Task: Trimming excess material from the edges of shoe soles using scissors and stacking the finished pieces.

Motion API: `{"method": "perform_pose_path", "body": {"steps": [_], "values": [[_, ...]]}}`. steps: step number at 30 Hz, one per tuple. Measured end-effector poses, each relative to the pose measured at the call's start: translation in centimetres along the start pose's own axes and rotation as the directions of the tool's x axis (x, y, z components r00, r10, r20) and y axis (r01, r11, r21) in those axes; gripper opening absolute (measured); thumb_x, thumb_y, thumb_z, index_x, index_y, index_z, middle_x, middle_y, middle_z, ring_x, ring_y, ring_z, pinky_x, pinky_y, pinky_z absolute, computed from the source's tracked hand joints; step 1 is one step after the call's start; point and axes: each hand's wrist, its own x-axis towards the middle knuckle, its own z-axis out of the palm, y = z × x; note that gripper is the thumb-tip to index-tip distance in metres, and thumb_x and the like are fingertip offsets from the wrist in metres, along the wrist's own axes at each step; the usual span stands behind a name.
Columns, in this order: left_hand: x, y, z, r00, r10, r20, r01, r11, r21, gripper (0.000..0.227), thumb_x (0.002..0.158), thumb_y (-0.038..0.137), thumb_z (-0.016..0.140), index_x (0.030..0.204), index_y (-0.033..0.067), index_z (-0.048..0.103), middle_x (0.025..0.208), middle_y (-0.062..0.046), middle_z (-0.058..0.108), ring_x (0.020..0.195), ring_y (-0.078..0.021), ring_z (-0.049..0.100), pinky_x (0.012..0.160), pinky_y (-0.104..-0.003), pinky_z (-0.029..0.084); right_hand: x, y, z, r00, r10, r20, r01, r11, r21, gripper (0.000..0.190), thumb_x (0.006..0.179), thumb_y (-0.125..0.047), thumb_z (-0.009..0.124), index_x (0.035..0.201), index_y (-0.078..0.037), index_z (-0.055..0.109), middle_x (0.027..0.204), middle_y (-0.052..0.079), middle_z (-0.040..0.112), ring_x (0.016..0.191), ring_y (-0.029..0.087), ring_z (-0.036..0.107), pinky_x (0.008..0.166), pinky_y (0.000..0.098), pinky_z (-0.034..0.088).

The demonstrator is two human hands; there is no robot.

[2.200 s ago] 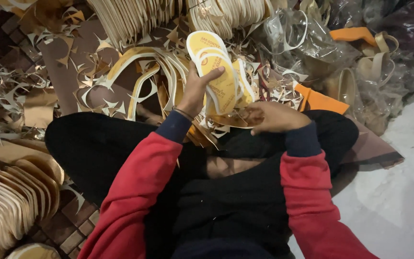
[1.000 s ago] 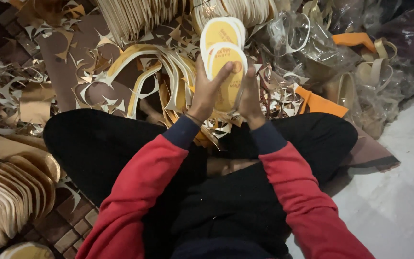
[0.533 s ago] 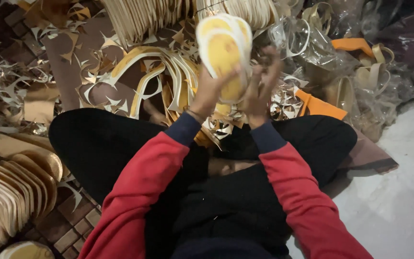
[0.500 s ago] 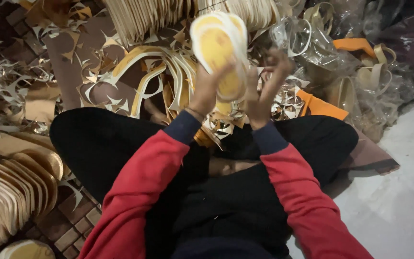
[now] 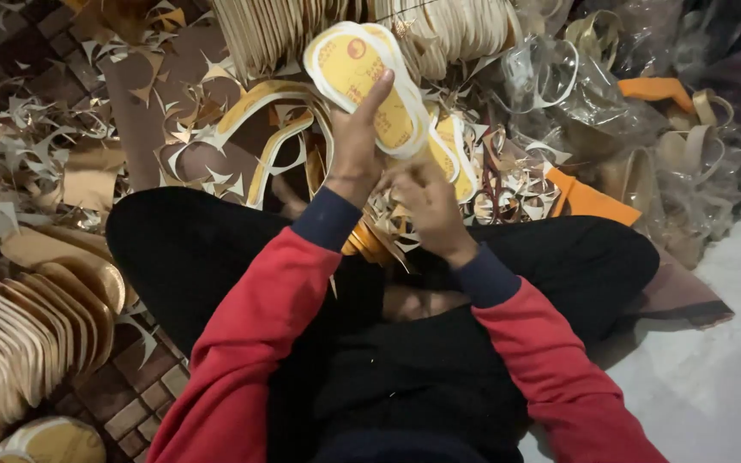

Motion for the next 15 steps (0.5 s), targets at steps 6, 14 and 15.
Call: {"method": "perform_pose_path", "body": {"steps": [6, 14, 15], "values": [[0.5, 2.6, 0.7, 0.947, -0.320, 0.025, 0.321, 0.938, -0.131, 0.069, 0.068, 0.028, 0.082, 0.127, -0.0022, 0.063, 0.112, -0.020, 0.072, 0.095, -0.0362, 0.071, 0.091, -0.052, 0.059, 0.4, 3.5, -4.6, 0.994, -0.003, -0.105, 0.085, 0.616, 0.783, 0.015, 0.113, -0.029, 0.042, 0.109, -0.016, 0.049, 0.065, -0.009, 0.028, 0.048, 0.005, 0.025, 0.038, 0.0214, 0.027], [-1.5, 5.3, 1.1, 0.900, -0.244, 0.360, 0.274, 0.961, -0.036, 0.058, 0.081, 0.024, 0.080, 0.127, -0.0046, 0.060, 0.111, -0.017, 0.072, 0.096, -0.0351, 0.074, 0.086, -0.048, 0.064, 1.3, 6.8, -8.5, 0.905, -0.335, -0.262, 0.272, 0.929, -0.250, 0.048, 0.106, -0.028, 0.046, 0.060, -0.014, 0.042, 0.055, -0.002, 0.036, 0.048, 0.013, 0.032, 0.049, 0.0330, 0.027], [-1.7, 5.0, 1.2, 0.863, -0.317, 0.392, 0.310, 0.947, 0.085, 0.053, 0.081, 0.026, 0.080, 0.123, -0.0033, 0.062, 0.104, -0.014, 0.075, 0.089, -0.0312, 0.076, 0.081, -0.043, 0.066, 1.7, 5.3, -8.6, 0.876, -0.334, -0.348, 0.280, 0.939, -0.199, 0.056, 0.109, -0.036, 0.050, 0.060, -0.010, 0.053, 0.055, -0.001, 0.044, 0.048, 0.013, 0.041, 0.051, 0.0331, 0.033]]}}
